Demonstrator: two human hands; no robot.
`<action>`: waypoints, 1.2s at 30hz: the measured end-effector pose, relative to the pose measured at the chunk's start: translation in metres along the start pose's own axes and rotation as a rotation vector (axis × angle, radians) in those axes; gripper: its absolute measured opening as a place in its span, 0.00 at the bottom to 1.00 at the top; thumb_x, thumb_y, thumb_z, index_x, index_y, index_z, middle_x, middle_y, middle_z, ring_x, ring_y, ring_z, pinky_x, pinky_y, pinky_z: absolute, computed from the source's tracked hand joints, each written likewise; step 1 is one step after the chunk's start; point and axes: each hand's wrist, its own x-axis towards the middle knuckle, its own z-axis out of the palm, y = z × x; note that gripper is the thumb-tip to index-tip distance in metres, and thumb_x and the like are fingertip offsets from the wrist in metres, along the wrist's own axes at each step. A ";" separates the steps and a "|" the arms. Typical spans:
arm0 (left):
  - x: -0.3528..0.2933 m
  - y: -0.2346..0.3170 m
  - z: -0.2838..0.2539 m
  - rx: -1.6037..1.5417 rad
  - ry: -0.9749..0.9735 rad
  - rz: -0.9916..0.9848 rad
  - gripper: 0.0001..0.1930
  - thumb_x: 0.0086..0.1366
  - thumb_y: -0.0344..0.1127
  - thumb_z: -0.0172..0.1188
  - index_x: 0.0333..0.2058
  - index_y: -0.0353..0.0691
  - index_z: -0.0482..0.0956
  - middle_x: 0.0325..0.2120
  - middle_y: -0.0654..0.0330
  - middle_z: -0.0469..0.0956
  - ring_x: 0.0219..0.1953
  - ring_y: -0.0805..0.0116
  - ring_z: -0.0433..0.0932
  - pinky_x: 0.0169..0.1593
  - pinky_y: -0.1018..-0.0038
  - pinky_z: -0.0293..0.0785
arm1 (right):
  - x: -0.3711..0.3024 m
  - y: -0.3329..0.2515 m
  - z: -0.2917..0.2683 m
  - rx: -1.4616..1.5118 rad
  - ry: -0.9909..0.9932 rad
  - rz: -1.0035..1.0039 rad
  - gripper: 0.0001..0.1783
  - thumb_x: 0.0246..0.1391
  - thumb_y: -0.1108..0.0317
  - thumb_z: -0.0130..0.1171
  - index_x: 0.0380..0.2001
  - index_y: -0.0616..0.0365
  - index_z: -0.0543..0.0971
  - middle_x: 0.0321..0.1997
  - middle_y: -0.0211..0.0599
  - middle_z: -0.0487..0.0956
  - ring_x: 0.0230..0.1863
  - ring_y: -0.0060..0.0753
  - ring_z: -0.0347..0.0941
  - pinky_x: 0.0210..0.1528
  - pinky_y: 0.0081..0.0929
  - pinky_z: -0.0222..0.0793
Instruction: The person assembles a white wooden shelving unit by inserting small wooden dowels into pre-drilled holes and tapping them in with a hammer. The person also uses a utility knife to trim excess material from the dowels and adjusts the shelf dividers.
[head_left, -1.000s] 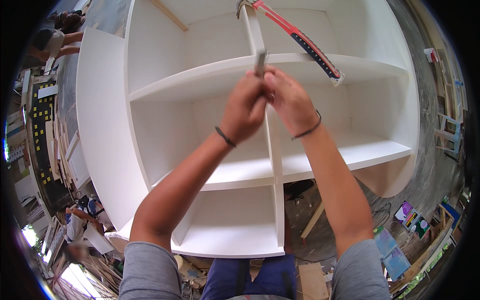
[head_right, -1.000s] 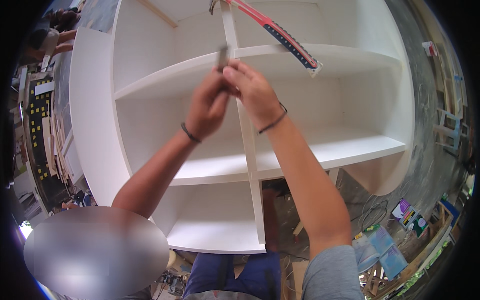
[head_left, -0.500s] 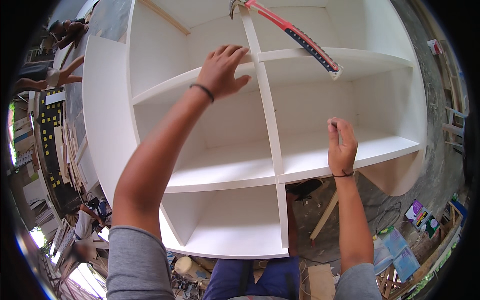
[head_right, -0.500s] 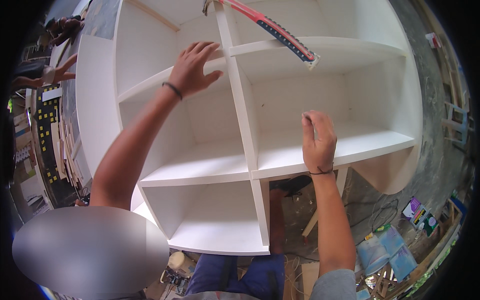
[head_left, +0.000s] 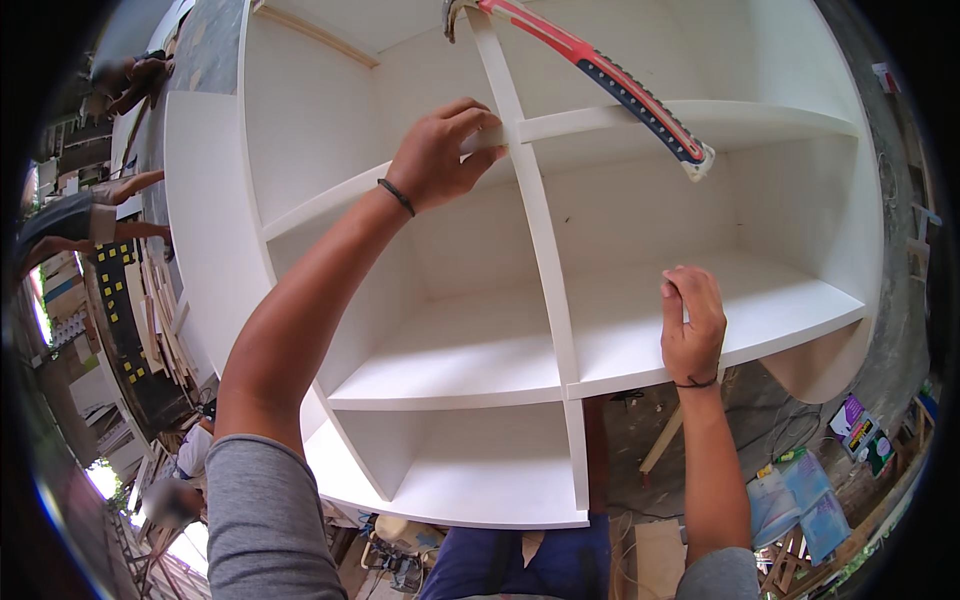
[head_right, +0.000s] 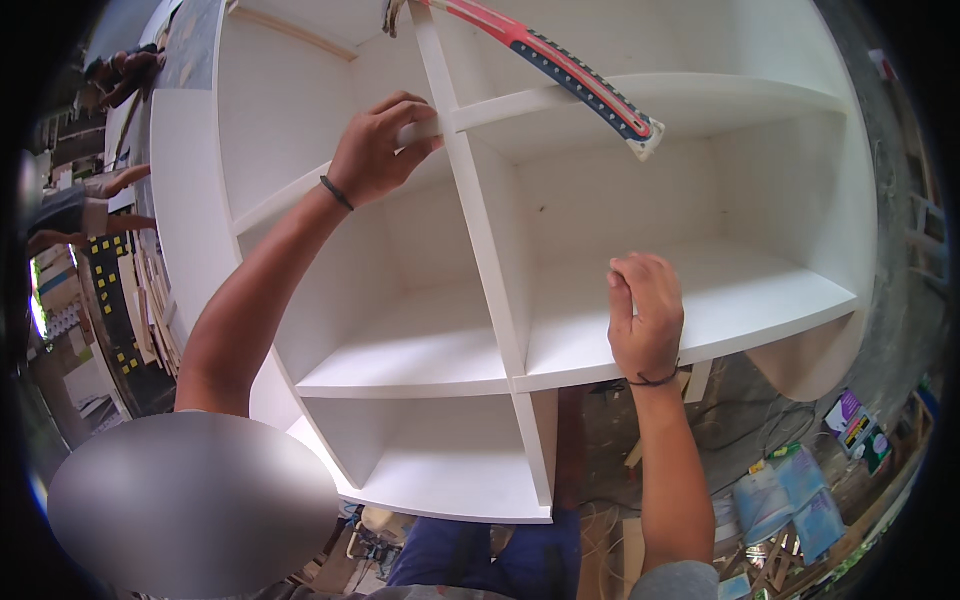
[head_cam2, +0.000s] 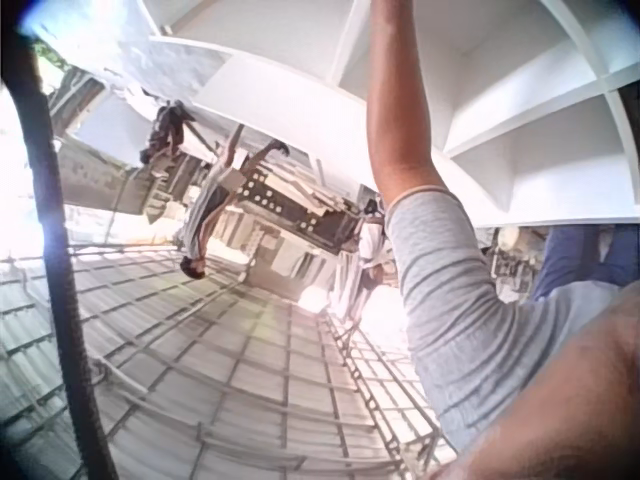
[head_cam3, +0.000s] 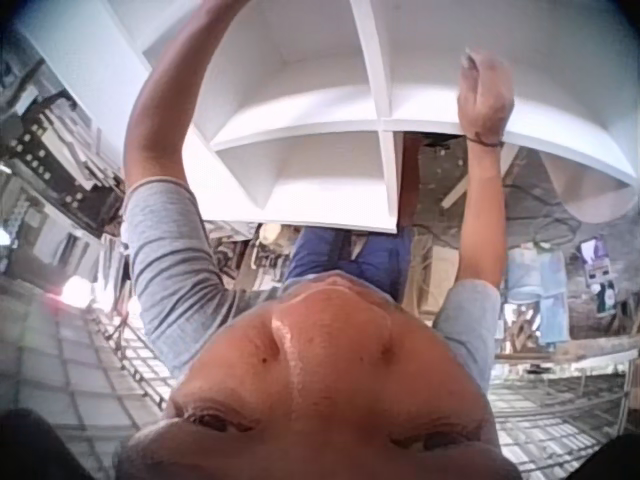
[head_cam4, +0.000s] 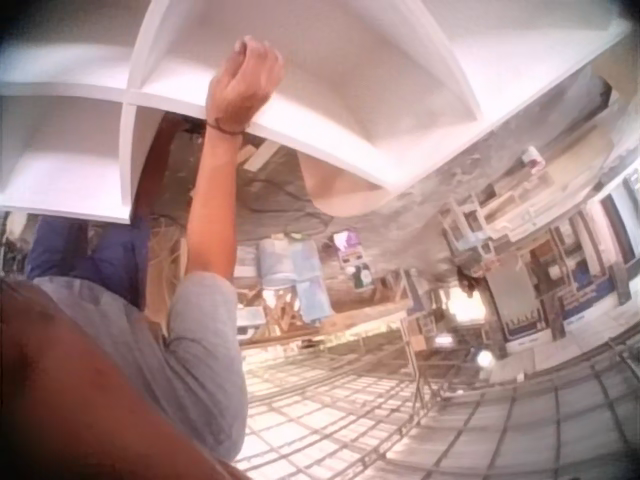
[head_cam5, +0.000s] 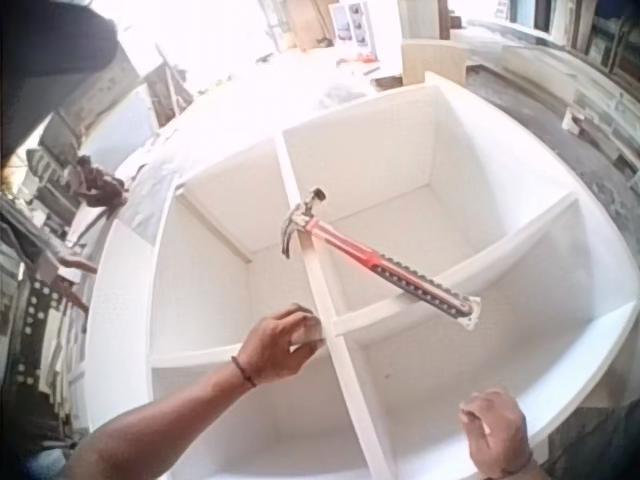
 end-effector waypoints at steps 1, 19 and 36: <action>0.000 0.000 -0.001 0.010 -0.004 0.009 0.11 0.57 0.31 0.67 0.37 0.35 0.78 0.38 0.57 0.79 0.33 0.56 0.80 0.36 0.67 0.76 | 0.001 0.000 0.000 0.004 -0.003 0.007 0.06 0.54 0.78 0.58 0.36 0.61 0.77 0.34 0.41 0.79 0.43 0.51 0.75 0.47 0.39 0.71; -0.001 -0.004 0.001 0.121 0.014 0.091 0.14 0.58 0.31 0.67 0.42 0.36 0.76 0.40 0.56 0.78 0.32 0.57 0.78 0.33 0.68 0.76 | 0.004 0.001 -0.001 0.027 -0.029 0.015 0.08 0.51 0.79 0.59 0.36 0.60 0.77 0.33 0.40 0.78 0.41 0.48 0.75 0.44 0.39 0.70; -0.002 0.000 0.001 0.103 0.006 0.067 0.13 0.57 0.30 0.66 0.42 0.36 0.77 0.41 0.54 0.78 0.38 0.53 0.78 0.38 0.66 0.76 | 0.002 0.002 -0.001 0.052 -0.018 0.034 0.07 0.52 0.78 0.60 0.36 0.60 0.78 0.34 0.39 0.79 0.40 0.46 0.75 0.42 0.38 0.70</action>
